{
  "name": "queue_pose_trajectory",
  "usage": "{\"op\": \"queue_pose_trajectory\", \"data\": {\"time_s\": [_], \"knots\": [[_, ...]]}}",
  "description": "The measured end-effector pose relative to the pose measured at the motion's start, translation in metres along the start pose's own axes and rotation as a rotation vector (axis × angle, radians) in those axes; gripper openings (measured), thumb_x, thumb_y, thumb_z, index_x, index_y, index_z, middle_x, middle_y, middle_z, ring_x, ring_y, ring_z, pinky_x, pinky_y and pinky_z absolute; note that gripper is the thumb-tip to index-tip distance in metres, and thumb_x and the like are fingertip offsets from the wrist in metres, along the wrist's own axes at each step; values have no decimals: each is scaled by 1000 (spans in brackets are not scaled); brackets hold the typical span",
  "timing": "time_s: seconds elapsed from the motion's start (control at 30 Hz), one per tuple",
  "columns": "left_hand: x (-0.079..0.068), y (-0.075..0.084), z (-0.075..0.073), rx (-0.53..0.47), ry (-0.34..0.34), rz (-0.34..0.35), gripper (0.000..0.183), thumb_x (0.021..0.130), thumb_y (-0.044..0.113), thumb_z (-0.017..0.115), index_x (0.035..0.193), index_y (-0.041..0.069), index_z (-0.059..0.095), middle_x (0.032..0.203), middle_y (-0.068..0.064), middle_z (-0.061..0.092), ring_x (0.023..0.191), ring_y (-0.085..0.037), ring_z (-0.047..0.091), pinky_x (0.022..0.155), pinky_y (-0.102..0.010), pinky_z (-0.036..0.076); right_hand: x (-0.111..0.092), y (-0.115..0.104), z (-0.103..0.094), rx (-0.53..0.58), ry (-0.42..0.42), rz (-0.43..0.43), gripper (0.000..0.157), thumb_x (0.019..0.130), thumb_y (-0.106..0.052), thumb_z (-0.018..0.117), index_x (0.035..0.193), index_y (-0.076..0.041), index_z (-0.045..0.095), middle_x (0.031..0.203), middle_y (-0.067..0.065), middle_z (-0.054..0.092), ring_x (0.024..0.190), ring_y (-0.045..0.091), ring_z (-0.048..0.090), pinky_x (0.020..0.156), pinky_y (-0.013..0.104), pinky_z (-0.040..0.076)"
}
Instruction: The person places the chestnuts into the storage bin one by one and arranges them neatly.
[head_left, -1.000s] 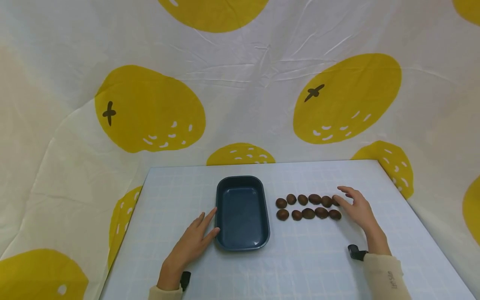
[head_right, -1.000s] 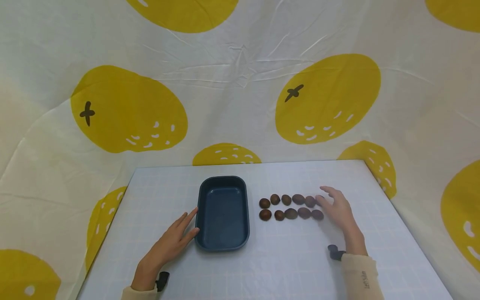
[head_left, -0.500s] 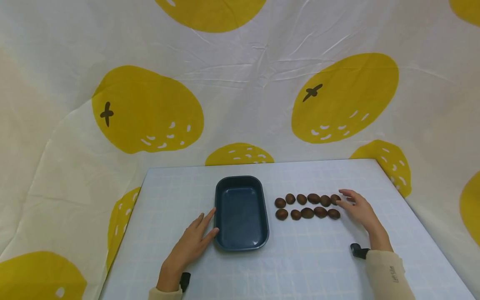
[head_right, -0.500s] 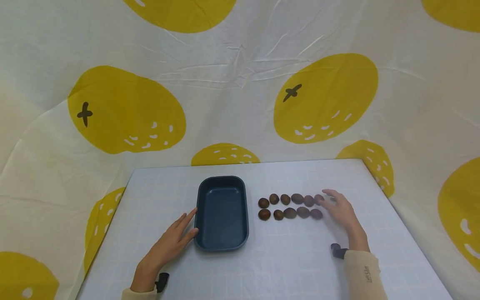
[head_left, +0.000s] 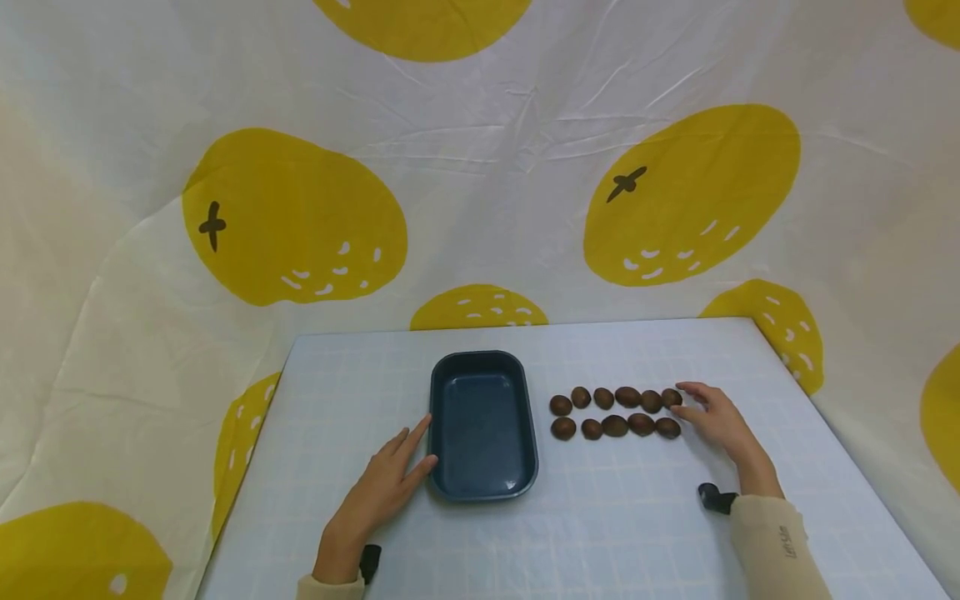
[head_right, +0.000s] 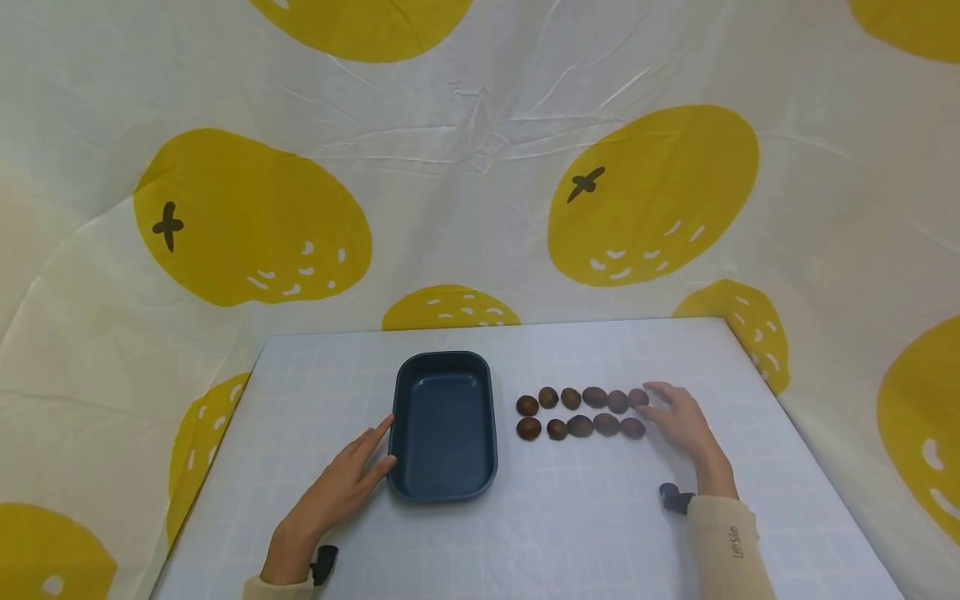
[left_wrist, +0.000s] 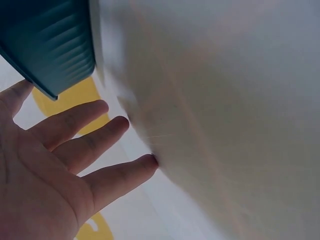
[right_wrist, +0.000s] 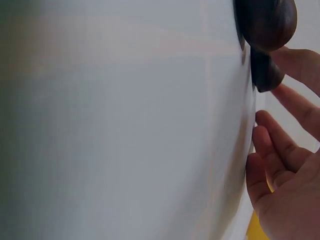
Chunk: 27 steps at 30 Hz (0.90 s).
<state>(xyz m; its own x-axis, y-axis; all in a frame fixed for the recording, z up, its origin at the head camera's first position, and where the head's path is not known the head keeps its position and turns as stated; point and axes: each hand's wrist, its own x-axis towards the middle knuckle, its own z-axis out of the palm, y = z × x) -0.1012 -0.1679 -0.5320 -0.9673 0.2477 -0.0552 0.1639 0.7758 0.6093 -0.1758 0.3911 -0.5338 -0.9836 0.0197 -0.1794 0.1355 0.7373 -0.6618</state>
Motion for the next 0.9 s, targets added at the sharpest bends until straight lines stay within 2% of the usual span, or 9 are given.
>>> {"op": "queue_pose_trajectory", "data": {"time_s": [0.33, 0.77, 0.9], "knots": [[0, 0, 0, -14, -1, -6, 65, 101, 58, 47, 159, 40, 23, 153, -21, 40, 139, -45, 37, 103, -70, 31, 10, 10, 7, -63, 58, -113, 52, 93, -16, 72, 135, 8, 54, 136, 35, 49, 127, 56, 37, 100, 71, 30], [0, 1, 0, -18, -7, -2, 65, 101, 58, 46, 159, 39, 23, 154, -15, 41, 140, -41, 36, 106, -70, 27, 9, 6, 8, -90, 71, -96, 50, 91, -13, 72, 134, 7, 56, 135, 34, 48, 127, 55, 35, 100, 71, 30], [-1, 1, 0, -16, -5, -2, 66, 101, 60, 45, 159, 39, 23, 154, -15, 41, 140, -41, 36, 105, -69, 29, 10, 7, 8, -88, 68, -92, 49, 92, -14, 72, 133, 7, 56, 135, 34, 48, 128, 55, 35, 100, 71, 29]]}}
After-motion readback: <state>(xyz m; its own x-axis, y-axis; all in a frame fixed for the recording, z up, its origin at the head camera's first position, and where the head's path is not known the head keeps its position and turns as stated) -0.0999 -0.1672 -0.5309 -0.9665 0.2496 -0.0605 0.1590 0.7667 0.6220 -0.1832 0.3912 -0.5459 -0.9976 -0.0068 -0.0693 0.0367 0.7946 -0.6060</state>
